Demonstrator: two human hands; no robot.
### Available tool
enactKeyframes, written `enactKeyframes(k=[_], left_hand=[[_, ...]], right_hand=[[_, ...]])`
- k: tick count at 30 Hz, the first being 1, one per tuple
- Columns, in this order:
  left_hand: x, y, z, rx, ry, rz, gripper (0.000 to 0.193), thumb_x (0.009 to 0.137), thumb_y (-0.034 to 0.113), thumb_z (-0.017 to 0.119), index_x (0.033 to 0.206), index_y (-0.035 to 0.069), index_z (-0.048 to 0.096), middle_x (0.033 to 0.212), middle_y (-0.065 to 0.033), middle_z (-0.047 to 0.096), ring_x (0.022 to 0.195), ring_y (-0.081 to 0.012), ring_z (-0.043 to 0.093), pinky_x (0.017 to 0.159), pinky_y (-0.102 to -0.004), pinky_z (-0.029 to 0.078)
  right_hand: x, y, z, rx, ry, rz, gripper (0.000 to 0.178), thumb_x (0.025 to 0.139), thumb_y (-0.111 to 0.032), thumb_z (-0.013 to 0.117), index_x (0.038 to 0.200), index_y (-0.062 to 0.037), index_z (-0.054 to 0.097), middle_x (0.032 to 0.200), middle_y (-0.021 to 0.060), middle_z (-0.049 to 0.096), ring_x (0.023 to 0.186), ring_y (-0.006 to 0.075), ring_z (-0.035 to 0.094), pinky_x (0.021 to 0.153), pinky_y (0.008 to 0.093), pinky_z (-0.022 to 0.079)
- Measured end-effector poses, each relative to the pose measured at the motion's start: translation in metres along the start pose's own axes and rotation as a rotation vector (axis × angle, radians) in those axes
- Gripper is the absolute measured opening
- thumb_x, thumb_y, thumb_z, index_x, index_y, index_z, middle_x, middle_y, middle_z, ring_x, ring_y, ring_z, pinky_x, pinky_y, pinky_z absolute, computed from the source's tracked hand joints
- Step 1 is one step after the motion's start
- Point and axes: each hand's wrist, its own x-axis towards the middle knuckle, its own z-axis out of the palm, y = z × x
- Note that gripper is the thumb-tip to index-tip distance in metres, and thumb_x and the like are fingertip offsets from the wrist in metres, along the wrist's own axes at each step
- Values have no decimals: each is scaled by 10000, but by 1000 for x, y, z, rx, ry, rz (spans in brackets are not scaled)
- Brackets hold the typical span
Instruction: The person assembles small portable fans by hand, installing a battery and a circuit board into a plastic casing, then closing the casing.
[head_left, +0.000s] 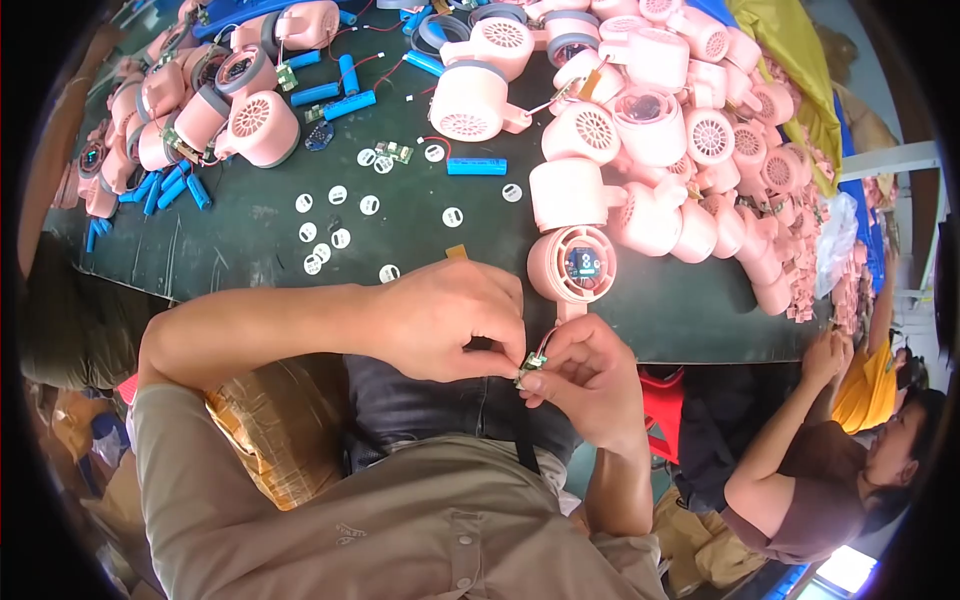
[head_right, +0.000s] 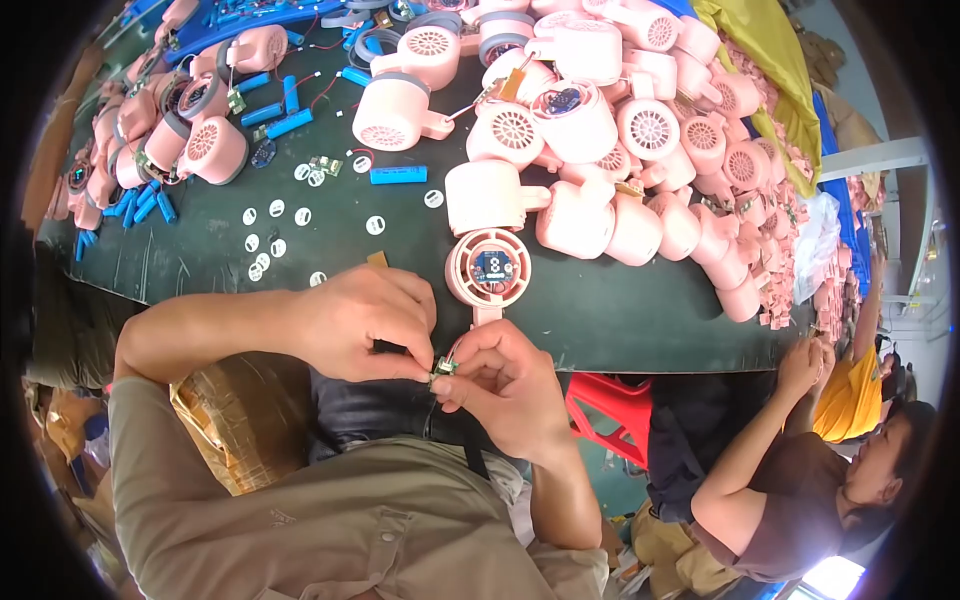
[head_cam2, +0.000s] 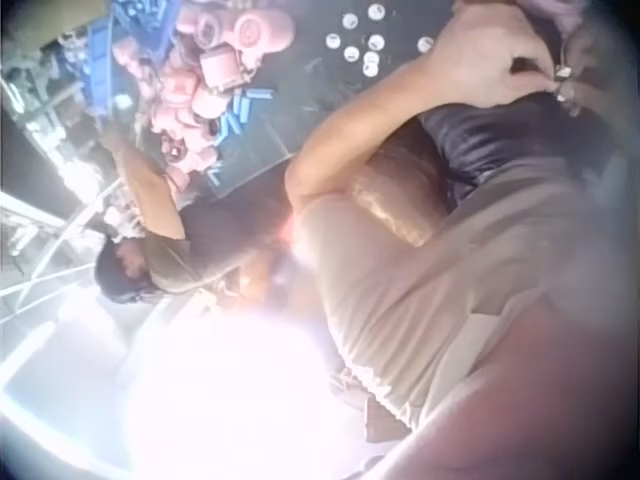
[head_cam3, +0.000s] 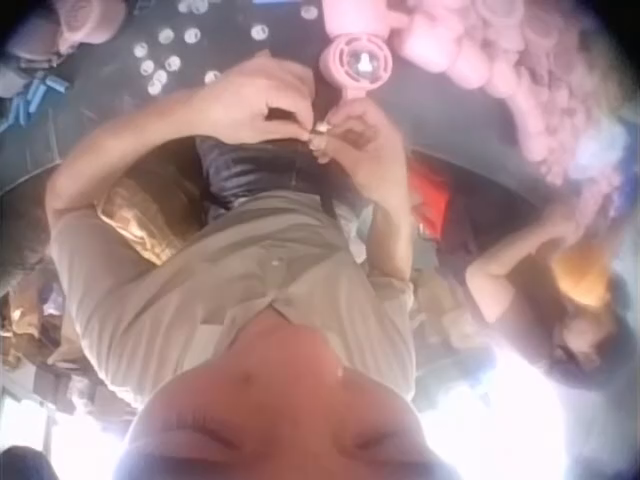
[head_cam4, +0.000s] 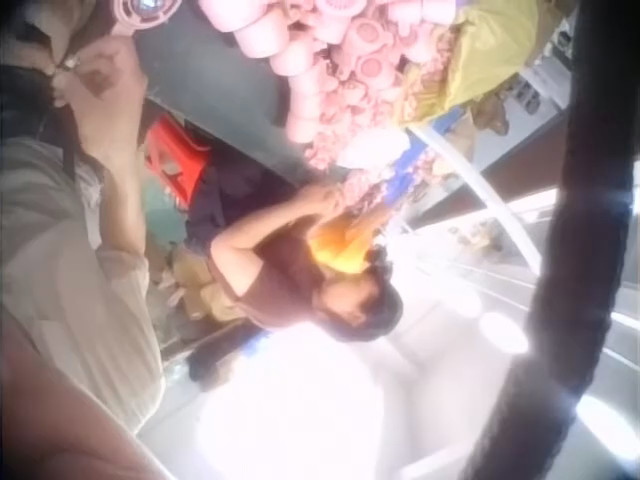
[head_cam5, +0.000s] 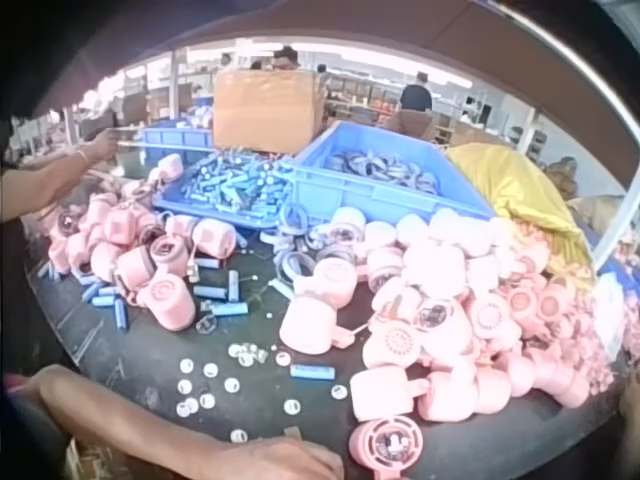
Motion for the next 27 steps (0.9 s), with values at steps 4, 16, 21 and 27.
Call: enactKeyframes(k=[4, 16, 21, 27], left_hand=[[2, -1, -2, -4, -10, 20, 132, 750, 111, 812, 809, 69, 702, 747, -46, 656, 792, -263, 614, 674, -392, 503], [-4, 29, -61, 428, -336, -111, 110, 754, 187, 748, 750, 95, 688, 697, -70, 643, 788, -307, 630, 662, -440, 508], [-45, 55, -91, 615, -239, -359, 87, 764, 187, 738, 767, 102, 715, 762, -90, 664, 852, -315, 636, 730, -462, 512], [-46, 66, -74, 612, 149, -235, 623, 737, 105, 768, 1316, 23, 554, 1281, -158, 584, 1207, -337, 555, 1002, -438, 474]], right_hand=[[4, 2, 4, 70, 42, -29, 266, 873, 79, 707, 1028, -19, 514, 815, 75, 694, 735, 116, 685, 641, 244, 560], [12, -73, 27, -660, -85, -86, 289, 851, -111, 784, 1078, -30, 626, 805, 68, 722, 688, 117, 702, 630, 261, 549], [156, -162, 63, -1167, 59, -567, 279, 885, -300, 706, 903, -22, 726, 731, 154, 696, 656, 277, 690, 616, 398, 512], [309, -139, 64, -1716, 228, -436, 293, 747, -324, 760, 879, -62, 773, 921, 186, 729, 913, 358, 696, 811, 445, 553]])
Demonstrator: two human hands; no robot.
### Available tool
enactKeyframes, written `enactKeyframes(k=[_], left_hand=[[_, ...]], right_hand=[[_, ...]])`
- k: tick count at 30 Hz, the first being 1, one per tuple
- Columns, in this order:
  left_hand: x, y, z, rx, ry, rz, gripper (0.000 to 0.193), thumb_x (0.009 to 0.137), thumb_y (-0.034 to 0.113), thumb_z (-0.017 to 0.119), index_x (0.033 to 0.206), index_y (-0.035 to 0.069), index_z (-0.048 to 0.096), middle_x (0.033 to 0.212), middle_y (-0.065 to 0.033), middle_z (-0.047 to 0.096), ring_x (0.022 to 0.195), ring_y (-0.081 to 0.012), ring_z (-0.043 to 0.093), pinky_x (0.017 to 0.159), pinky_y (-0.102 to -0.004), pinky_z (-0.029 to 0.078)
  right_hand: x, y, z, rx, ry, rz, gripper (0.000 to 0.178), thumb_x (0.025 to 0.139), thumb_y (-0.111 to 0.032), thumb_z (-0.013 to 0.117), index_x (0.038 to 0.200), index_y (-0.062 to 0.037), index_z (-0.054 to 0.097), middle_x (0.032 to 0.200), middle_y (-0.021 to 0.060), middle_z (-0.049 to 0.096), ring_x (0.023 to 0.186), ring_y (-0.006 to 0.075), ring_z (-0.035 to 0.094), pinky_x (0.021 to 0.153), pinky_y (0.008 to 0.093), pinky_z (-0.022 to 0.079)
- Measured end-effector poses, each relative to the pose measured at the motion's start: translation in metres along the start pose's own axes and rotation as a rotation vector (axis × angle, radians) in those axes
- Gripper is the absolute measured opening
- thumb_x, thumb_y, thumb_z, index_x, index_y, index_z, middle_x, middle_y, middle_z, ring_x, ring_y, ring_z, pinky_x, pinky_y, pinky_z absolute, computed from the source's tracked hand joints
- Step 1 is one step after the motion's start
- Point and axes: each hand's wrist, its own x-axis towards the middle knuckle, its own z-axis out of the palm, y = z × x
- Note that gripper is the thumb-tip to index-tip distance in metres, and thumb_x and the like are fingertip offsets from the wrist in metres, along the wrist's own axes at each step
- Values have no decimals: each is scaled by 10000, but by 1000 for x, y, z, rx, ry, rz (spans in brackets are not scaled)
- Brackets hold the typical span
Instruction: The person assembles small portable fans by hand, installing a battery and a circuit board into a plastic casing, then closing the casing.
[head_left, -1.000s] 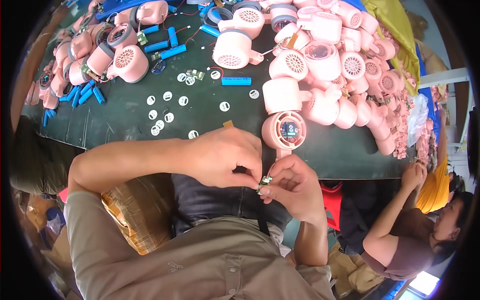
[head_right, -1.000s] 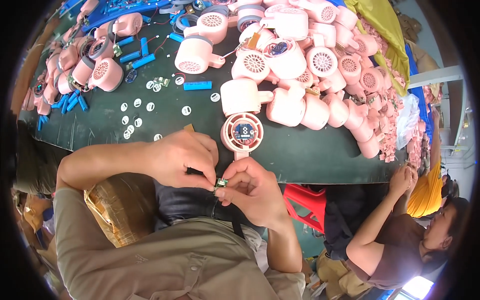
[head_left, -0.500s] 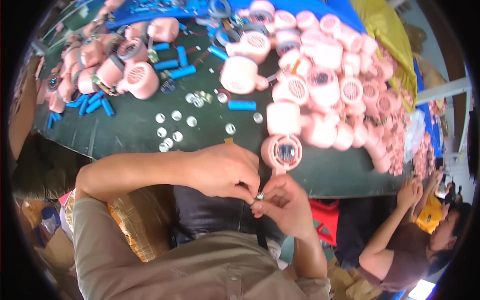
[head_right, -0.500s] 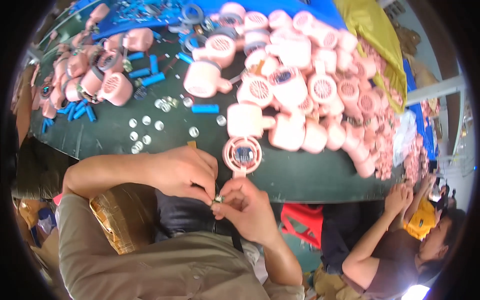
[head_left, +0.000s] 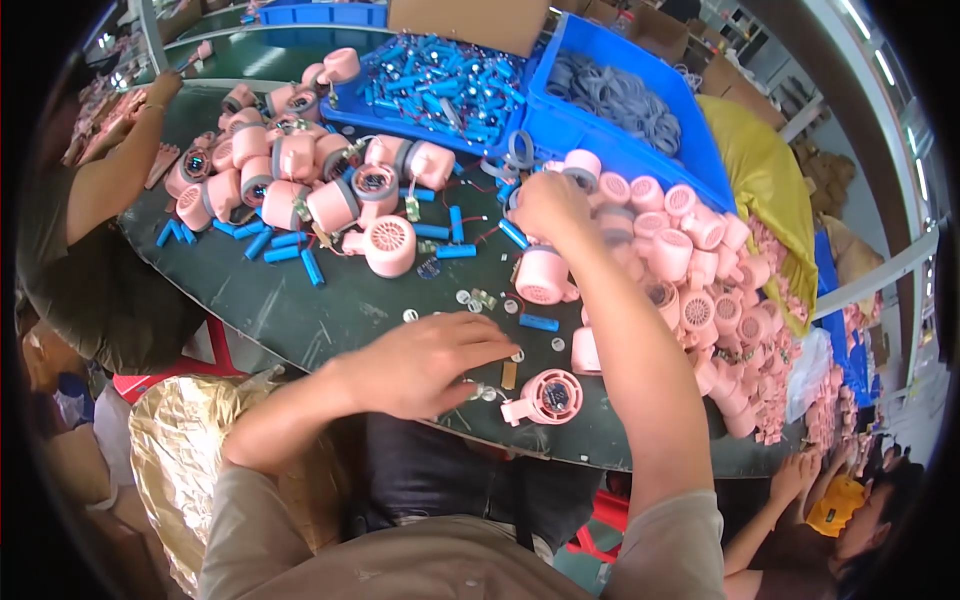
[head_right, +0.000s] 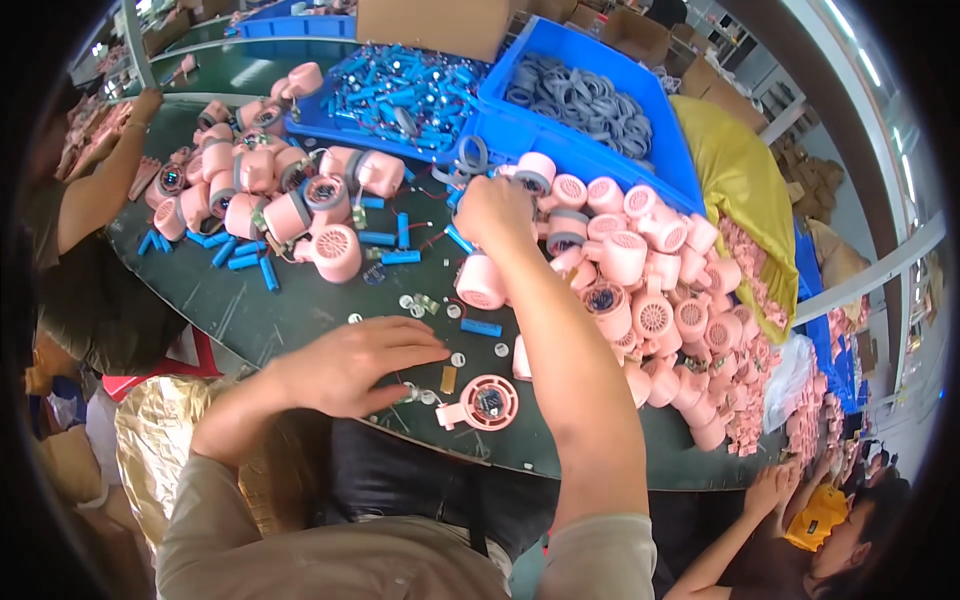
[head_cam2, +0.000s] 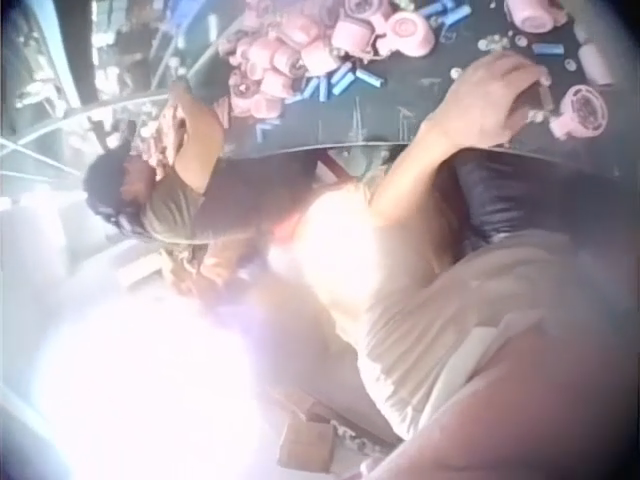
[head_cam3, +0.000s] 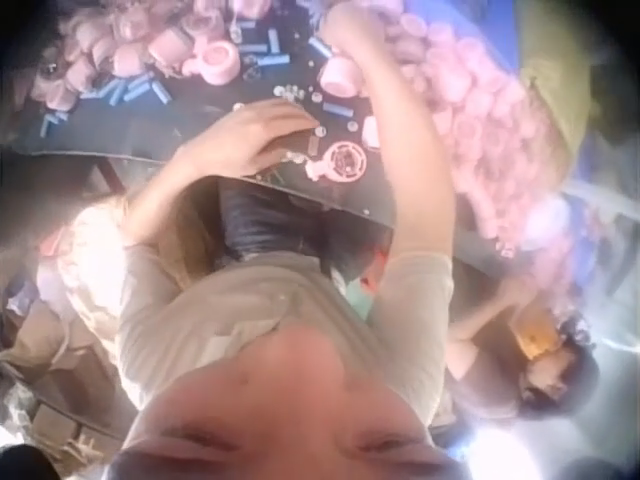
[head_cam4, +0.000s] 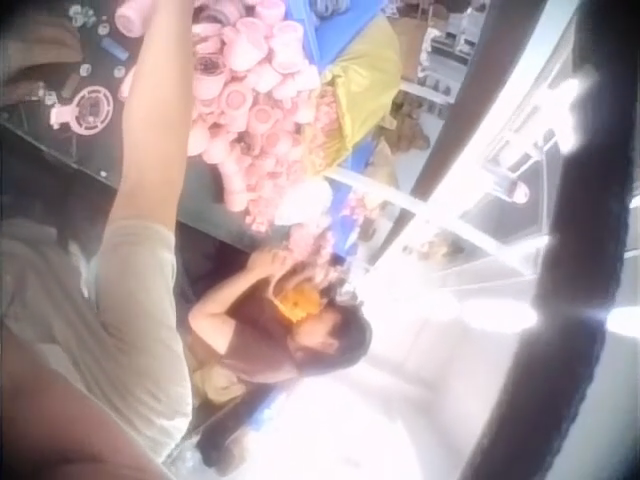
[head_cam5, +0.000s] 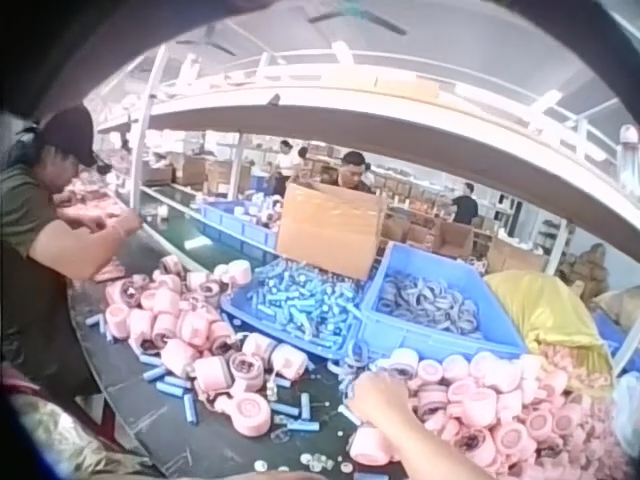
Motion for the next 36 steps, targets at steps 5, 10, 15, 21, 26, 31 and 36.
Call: enactKeyframes(k=[5, 10, 15, 21, 26, 31, 36], left_hand=[[13, 11, 34, -60, 89, -119, 864, 804, 405, 793, 1413, -80, 419, 1302, -240, 570, 1188, -386, 559, 974, -448, 482], [44, 16, 60, 17, -17, -109, 778, 815, 431, 763, 1322, -88, 482, 1048, -200, 650, 991, -376, 608, 893, -435, 501], [65, 30, 47, -203, -80, -164, 522, 820, 338, 784, 1210, 47, 596, 1030, -171, 667, 976, -339, 661, 854, -418, 533], [67, -3, 57, -1104, -207, -340, 689, 809, 208, 840, 1316, 1, 422, 1199, -105, 587, 1007, -175, 634, 804, -323, 580], [63, -7, 62, -1628, -112, -458, 690, 819, 107, 793, 1359, 80, 364, 1288, -105, 516, 1143, -244, 607, 833, -487, 620], [68, -3, 62, -1586, -68, -438, 742, 844, 24, 760, 1464, 81, 356, 1334, -93, 514, 1187, -224, 589, 919, -468, 597], [68, -4, 67, -1653, 11, -411, 740, 907, 96, 727, 1516, 70, 308, 1394, -83, 489, 1250, -209, 554, 997, -470, 553]], right_hand=[[-63, 13, -54, 887, 217, -47, 236, 880, -200, 677, 1007, -5, 719, 1104, 187, 701, 1041, 328, 667, 868, 420, 537], [-184, 64, -54, 2288, 7, -388, 486, 992, -330, 606, 1380, -66, 483, 1490, 302, 394, 1262, 399, 553, 985, 504, 553], [-258, 61, -19, 2640, -10, -836, 689, 1046, -481, 439, 1602, -327, 62, 1604, 206, 263, 1112, 341, 600, 801, 337, 545], [-293, 47, -6, 2880, 195, -515, 608, 1046, -455, 452, 1578, -333, 185, 1605, 218, 245, 1119, 363, 589, 937, 381, 503], [-284, 57, 3, 2680, 175, -157, 496, 1032, -454, 485, 1490, -293, 381, 1593, 145, 289, 1350, 418, 447, 1127, 476, 410], [-283, 58, -15, 2456, 313, -129, 784, 939, -361, 686, 1538, -72, 270, 1556, 203, 326, 1337, 403, 476, 1062, 487, 481], [-277, 43, -32, 1367, 455, 20, 784, 741, -131, 867, 1392, 53, 470, 1369, 227, 530, 1192, 319, 597, 1011, 430, 507]])
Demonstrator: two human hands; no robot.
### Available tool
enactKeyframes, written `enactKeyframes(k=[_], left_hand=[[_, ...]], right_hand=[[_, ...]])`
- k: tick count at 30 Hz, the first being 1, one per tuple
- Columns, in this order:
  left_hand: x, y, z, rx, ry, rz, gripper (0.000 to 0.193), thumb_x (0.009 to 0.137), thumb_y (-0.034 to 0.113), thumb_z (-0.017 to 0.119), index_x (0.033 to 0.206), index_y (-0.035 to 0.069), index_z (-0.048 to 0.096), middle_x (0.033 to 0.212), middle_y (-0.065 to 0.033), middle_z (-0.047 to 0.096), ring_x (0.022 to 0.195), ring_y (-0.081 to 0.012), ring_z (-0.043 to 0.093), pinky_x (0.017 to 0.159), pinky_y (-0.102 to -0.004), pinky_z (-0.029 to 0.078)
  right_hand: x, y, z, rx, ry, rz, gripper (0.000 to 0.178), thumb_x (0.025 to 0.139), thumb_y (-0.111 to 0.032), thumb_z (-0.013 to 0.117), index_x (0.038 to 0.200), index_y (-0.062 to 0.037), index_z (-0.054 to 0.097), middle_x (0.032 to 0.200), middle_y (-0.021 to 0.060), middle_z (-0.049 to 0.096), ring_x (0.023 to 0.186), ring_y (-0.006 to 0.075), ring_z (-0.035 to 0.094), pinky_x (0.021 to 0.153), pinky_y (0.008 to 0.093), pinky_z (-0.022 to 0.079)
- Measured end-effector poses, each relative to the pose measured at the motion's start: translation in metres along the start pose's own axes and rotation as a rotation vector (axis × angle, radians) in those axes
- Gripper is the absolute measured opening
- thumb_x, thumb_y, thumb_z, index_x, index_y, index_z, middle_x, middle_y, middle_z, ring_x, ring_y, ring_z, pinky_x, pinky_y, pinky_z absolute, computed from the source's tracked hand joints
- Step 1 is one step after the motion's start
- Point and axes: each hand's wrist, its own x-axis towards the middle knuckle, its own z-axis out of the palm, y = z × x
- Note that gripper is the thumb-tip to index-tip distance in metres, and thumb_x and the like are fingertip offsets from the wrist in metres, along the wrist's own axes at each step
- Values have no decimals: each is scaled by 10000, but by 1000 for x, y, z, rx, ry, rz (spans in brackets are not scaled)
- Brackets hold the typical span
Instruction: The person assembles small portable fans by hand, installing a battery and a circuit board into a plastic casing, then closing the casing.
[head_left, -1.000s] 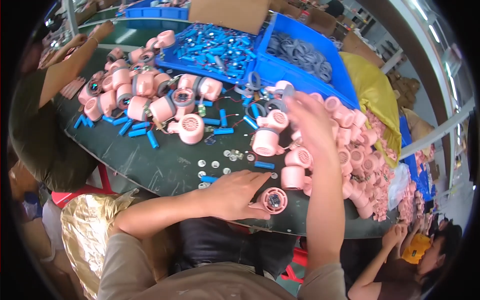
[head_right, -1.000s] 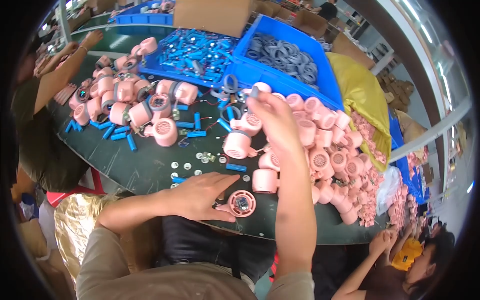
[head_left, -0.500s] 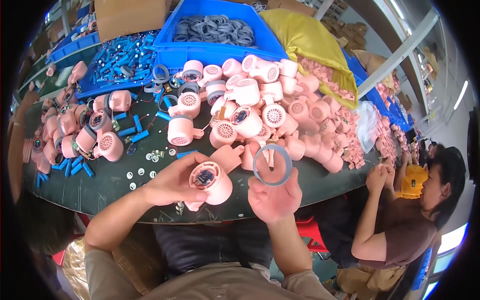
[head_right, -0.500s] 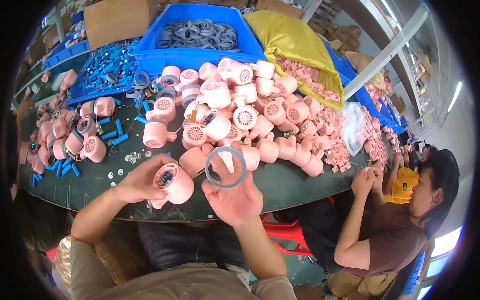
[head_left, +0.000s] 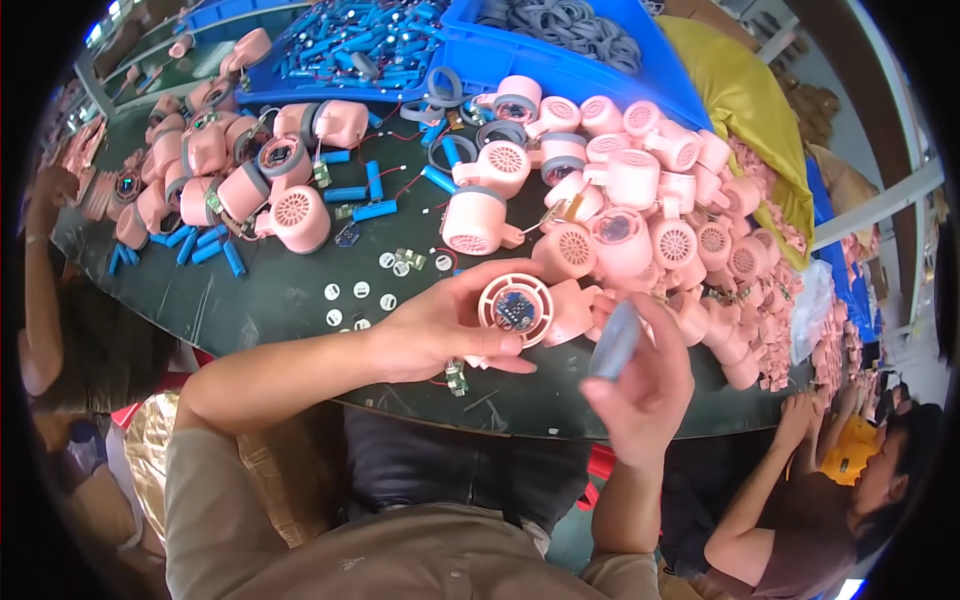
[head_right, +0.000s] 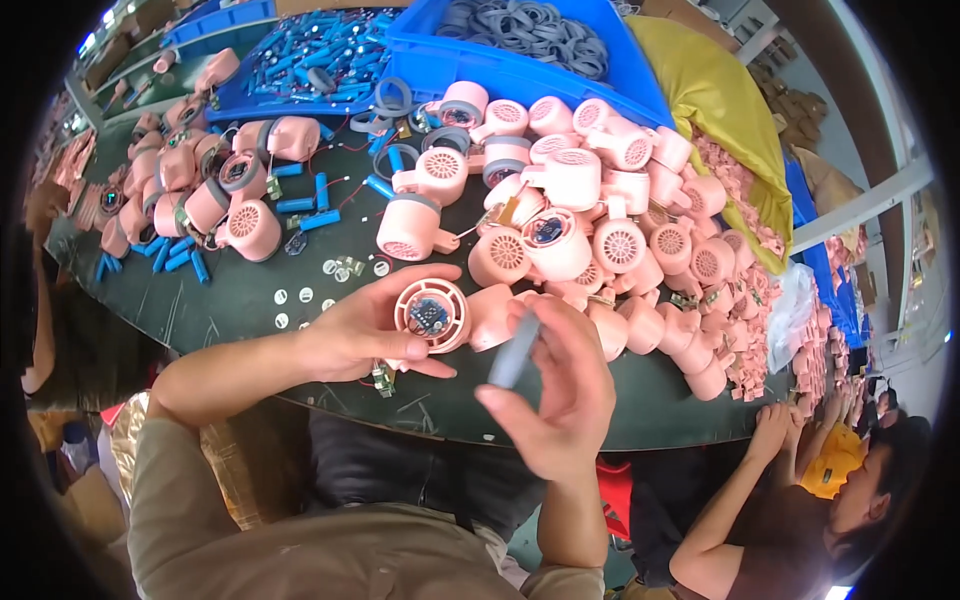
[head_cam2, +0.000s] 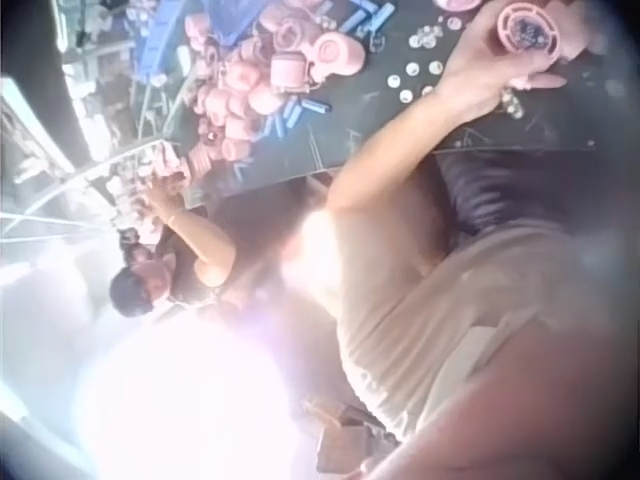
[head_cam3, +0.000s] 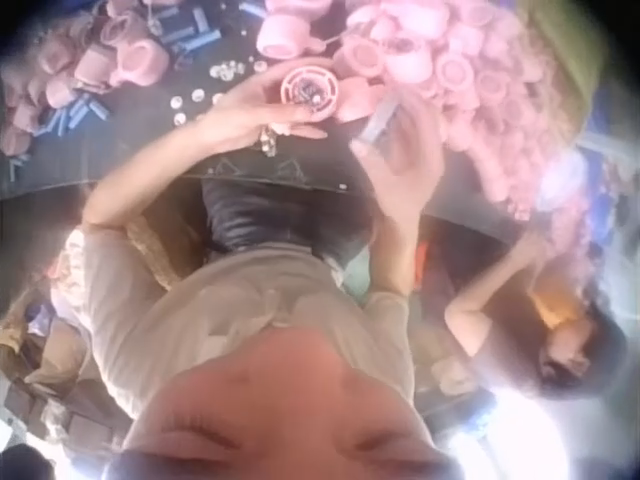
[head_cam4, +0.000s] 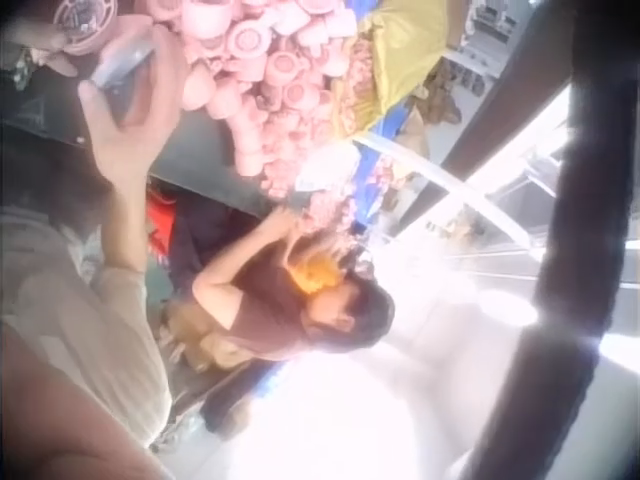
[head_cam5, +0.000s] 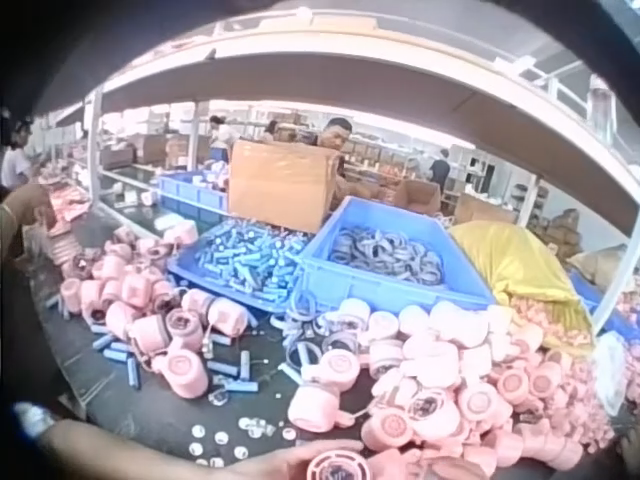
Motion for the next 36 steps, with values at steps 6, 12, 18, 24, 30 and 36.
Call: enactKeyframes(k=[6, 12, 18, 24, 30, 36], left_hand=[[-9, 1, 1, 25, -80, 9, 787, 1008, 543, 469, 1572, 59, 210, 1557, -120, 340, 1433, -242, 353, 1157, -439, 320], [-10, -1, 2, 15, -146, 43, 713, 1051, 474, 432, 1578, 60, 189, 1519, -100, 398, 1363, -199, 434, 1031, -349, 430], [-9, -4, -1, 26, -173, 87, 711, 1051, 480, 425, 1576, 59, 192, 1525, -115, 387, 1396, -220, 403, 1114, -390, 378], [-10, -1, 6, 76, -101, 42, 892, 967, 593, 513, 1561, 5, 201, 1554, -135, 346, 1441, -250, 339, 1167, -431, 305], [-10, -1, 7, 87, -111, 45, 926, 956, 603, 528, 1563, -1, 176, 1560, -138, 331, 1440, -255, 342, 1161, -433, 318], [-9, 2, 6, 102, -98, 36, 943, 946, 614, 539, 1558, -7, 180, 1550, -147, 339, 1440, -254, 344, 1154, -430, 328]], right_hand=[[13, -13, 32, -654, -175, -361, 516, 672, -16, 848, 1160, 6, 682, 1210, 174, 662, 1128, 343, 630, 967, 414, 501], [12, -11, 40, -697, -215, -488, 526, 701, 51, 781, 1209, 19, 647, 1211, 128, 658, 1049, 321, 627, 868, 410, 538], [9, -6, 42, -702, -151, -585, 510, 689, 60, 781, 1185, 9, 673, 1186, 110, 674, 990, 290, 624, 822, 382, 543], [5, -2, 41, -700, -114, -589, 512, 685, 44, 795, 1181, 15, 671, 1191, 115, 673, 964, 298, 608, 799, 366, 539], [2, 2, 41, -721, -98, -565, 577, 672, 4, 857, 1212, 14, 653, 1171, 125, 686, 1012, 321, 624, 838, 390, 528], [6, 1, 40, -725, -121, -501, 557, 683, -4, 847, 1206, 29, 656, 1176, 140, 682, 1036, 336, 618, 873, 403, 520]])
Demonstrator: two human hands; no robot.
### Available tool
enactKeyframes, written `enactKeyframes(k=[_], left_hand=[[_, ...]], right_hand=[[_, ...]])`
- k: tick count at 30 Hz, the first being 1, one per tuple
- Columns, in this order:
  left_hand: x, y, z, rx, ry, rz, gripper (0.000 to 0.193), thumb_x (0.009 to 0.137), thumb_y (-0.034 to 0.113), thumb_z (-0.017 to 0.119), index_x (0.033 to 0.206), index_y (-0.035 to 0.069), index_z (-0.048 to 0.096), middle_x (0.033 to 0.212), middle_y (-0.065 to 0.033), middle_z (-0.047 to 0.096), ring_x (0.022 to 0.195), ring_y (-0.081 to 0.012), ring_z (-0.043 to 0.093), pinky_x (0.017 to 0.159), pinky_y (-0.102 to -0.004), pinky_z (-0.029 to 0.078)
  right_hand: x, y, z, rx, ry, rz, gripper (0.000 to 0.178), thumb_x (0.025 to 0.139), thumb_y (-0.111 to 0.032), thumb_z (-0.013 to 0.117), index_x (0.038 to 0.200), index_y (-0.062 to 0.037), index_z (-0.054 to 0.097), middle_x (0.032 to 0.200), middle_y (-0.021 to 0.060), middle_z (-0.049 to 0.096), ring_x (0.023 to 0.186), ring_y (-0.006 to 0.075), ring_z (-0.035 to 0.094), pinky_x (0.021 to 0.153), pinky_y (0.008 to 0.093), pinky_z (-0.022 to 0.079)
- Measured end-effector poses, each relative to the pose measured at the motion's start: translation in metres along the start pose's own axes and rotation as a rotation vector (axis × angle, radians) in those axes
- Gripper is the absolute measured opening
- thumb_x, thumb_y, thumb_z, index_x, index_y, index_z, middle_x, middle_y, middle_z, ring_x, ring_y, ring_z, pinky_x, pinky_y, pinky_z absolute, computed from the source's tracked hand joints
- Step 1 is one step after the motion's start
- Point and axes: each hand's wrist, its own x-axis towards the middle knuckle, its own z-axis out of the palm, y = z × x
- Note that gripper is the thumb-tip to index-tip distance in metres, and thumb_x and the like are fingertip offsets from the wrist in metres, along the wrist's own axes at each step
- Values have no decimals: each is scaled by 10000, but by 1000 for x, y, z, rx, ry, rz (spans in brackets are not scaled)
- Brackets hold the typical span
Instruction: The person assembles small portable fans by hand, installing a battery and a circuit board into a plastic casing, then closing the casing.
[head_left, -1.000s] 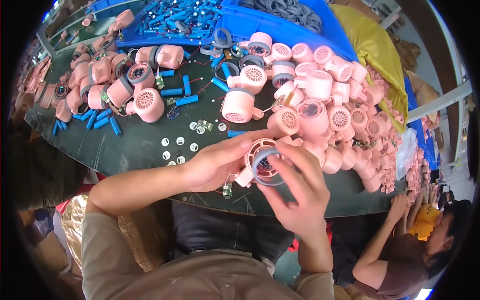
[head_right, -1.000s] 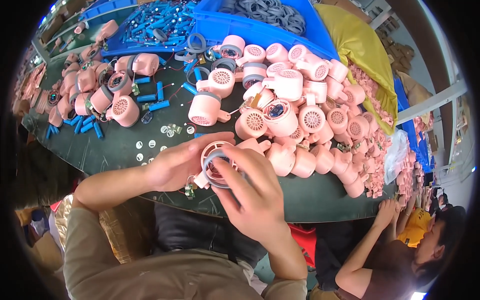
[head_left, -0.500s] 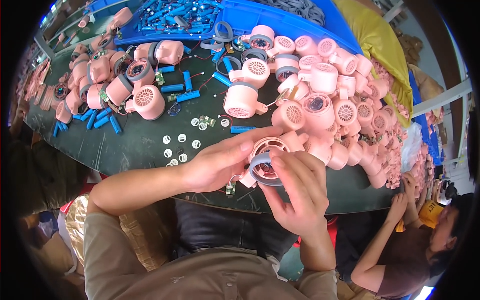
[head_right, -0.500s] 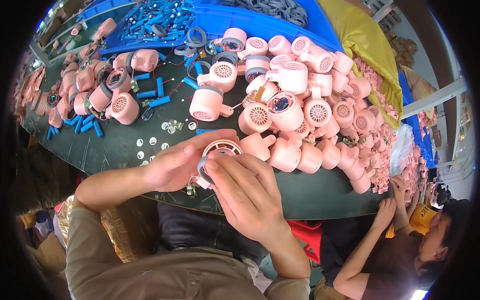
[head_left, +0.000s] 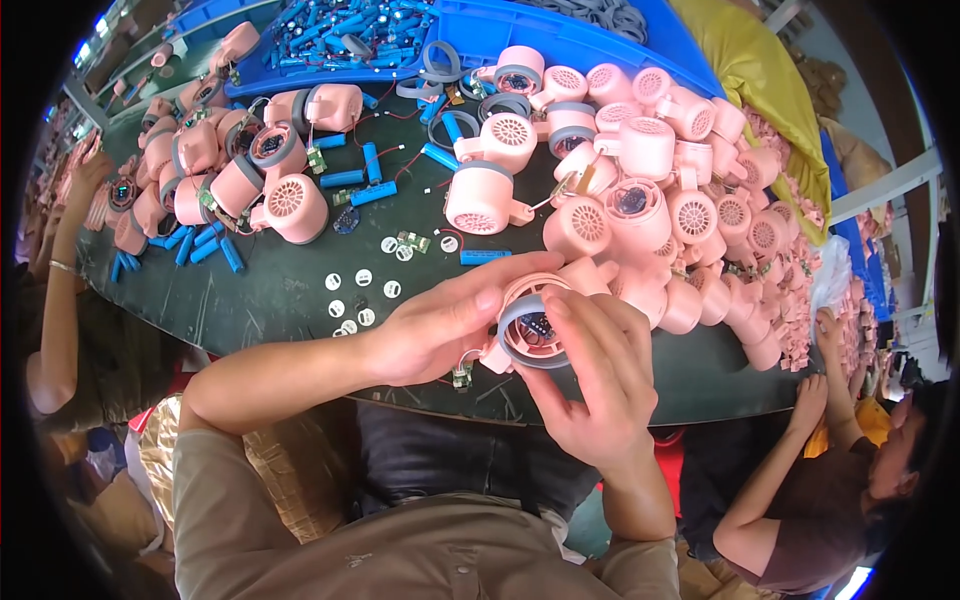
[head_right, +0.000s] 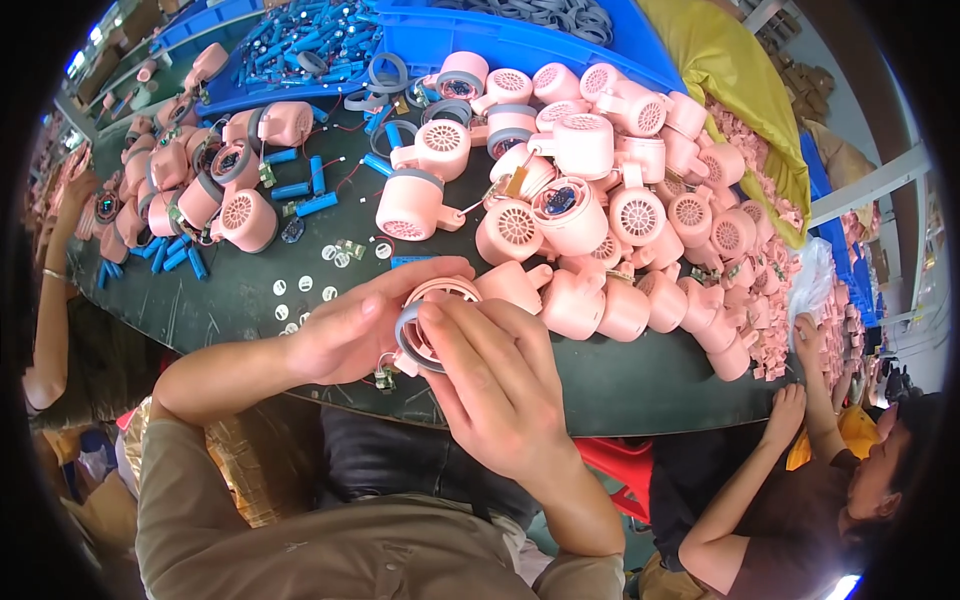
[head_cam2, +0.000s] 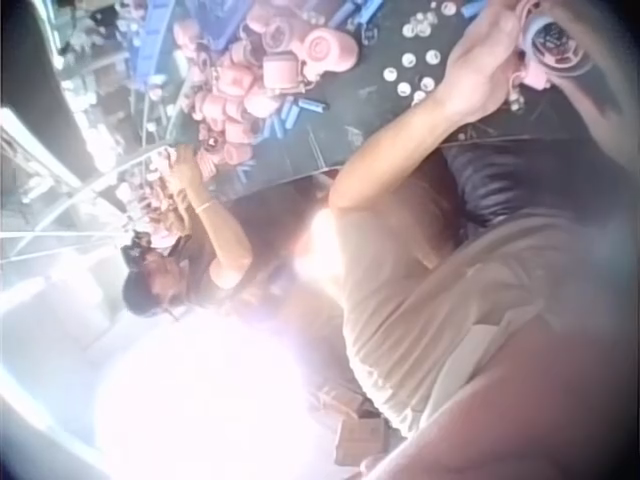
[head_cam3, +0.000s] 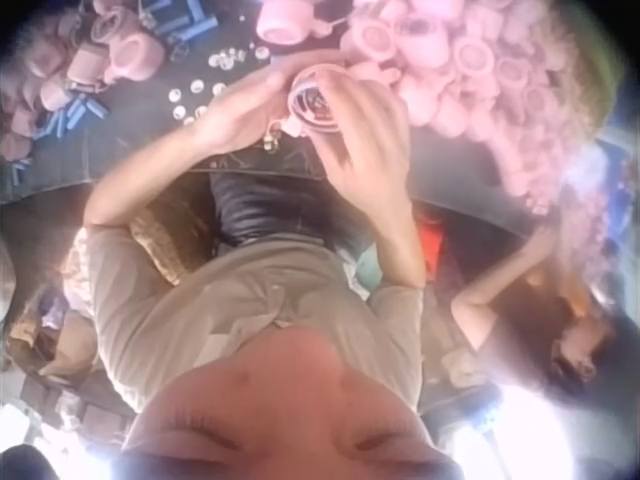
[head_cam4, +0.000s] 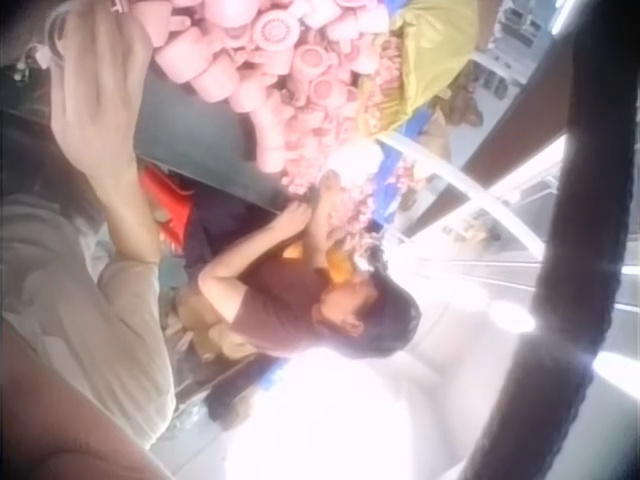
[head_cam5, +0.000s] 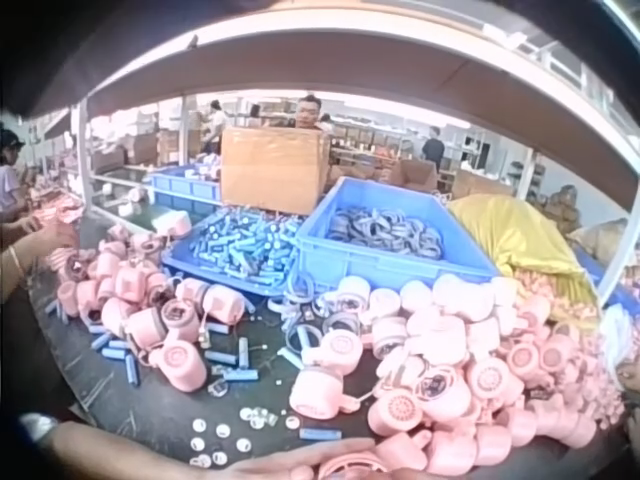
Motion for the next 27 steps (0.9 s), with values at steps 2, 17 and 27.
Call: enactKeyframes(k=[2, 17, 27], left_hand=[[1, 2, -1, 11, 3, 9, 948, 939, 597, 564, 1557, -10, 180, 1548, -150, 340, 1436, -255, 351, 1148, -427, 338], [-10, -17, 28, 1092, 27, 914, 472, 801, 15, 770, 1256, 56, 650, 1443, -240, 408, 1306, -397, 494, 1045, -456, 463], [-31, 56, 19, 1455, 250, 844, 457, 785, 81, 789, 1225, 81, 666, 1344, -216, 507, 1240, -403, 542, 1040, -471, 454]], right_hand=[[3, 1, 0, 9, -4, 3, 567, 680, 14, 823, 1219, 26, 648, 1199, 140, 668, 1028, 332, 609, 867, 406, 519], [11, -15, -2, 933, 96, 612, 871, 931, -739, 411, 1291, 44, 531, 1222, 187, 595, 1046, 290, 618, 941, 416, 481], [76, 4, 31, 1019, -144, 617, 603, 1054, -545, 378, 1129, 8, 605, 1029, 73, 611, 905, 153, 583, 816, 298, 472]])
